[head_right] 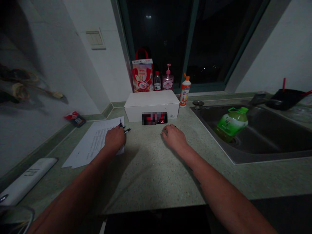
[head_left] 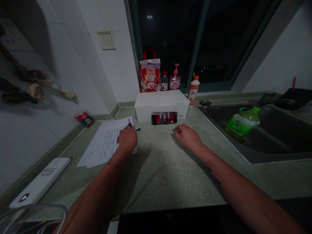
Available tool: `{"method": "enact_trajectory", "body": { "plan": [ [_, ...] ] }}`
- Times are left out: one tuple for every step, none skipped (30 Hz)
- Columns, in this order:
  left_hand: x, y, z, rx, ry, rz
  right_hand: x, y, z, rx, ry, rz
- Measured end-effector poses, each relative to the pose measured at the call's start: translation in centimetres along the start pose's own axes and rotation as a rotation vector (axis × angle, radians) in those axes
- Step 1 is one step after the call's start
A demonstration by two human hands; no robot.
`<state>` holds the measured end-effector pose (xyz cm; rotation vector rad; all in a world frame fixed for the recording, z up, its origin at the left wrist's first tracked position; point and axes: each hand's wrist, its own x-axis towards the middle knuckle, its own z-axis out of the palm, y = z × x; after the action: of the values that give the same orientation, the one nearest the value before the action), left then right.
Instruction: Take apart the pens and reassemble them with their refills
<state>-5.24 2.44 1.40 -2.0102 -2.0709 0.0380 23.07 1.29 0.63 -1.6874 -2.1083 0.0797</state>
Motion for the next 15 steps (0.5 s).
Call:
{"method": "enact_trajectory", "body": {
  "plan": [
    [0.0,0.0,0.0,-0.001,0.006,-0.003,0.0,0.0,0.0,0.005,0.007,-0.006],
    [-0.1,0.1,0.1,-0.002,0.007,-0.003,0.0,0.1,0.0,0.011,0.013,-0.013],
    [-0.1,0.1,0.1,-0.002,0.005,-0.003,0.0,0.1,0.0,0.017,0.017,-0.017],
    [-0.2,0.1,0.2,-0.001,-0.001,-0.002,0.0,0.0,0.0,0.023,0.016,-0.018],
    [-0.2,0.1,0.2,0.0,-0.01,0.0,0.0,0.0,0.1,0.029,0.01,-0.018],
    [-0.2,0.1,0.2,0.001,-0.02,0.003,0.0,-0.1,0.0,0.033,0.002,-0.018],
    [-0.2,0.1,0.2,0.001,-0.033,0.004,0.0,-0.1,0.0,0.037,-0.007,-0.018],
    [-0.2,0.0,0.2,0.001,-0.046,0.003,0.0,-0.2,-0.1,0.041,-0.013,-0.02],
    [-0.1,0.0,0.1,-0.003,-0.056,0.002,0.0,-0.3,-0.2,0.046,-0.017,-0.025],
    [-0.1,0.0,0.0,-0.01,-0.062,0.002,0.0,-0.4,-0.3,0.052,-0.018,-0.032],
    [0.0,0.1,-0.1,-0.02,-0.061,0.005,0.0,-0.5,-0.4,0.06,-0.018,-0.042],
    [0.0,0.3,-0.2,-0.037,-0.053,0.011,0.0,-0.6,-0.5,0.069,-0.019,-0.055],
    [0.0,0.5,-0.4,-0.066,-0.036,0.026,0.0,-0.7,-0.6,0.08,-0.022,-0.074],
    [-0.1,0.9,-0.6,-0.107,-0.012,0.054,-0.1,-0.9,-0.6,0.096,-0.025,-0.104],
    [-0.3,1.5,-0.8,-0.165,0.009,0.09,-0.2,-1.0,-0.6,0.116,-0.03,-0.15]
  ]
}}
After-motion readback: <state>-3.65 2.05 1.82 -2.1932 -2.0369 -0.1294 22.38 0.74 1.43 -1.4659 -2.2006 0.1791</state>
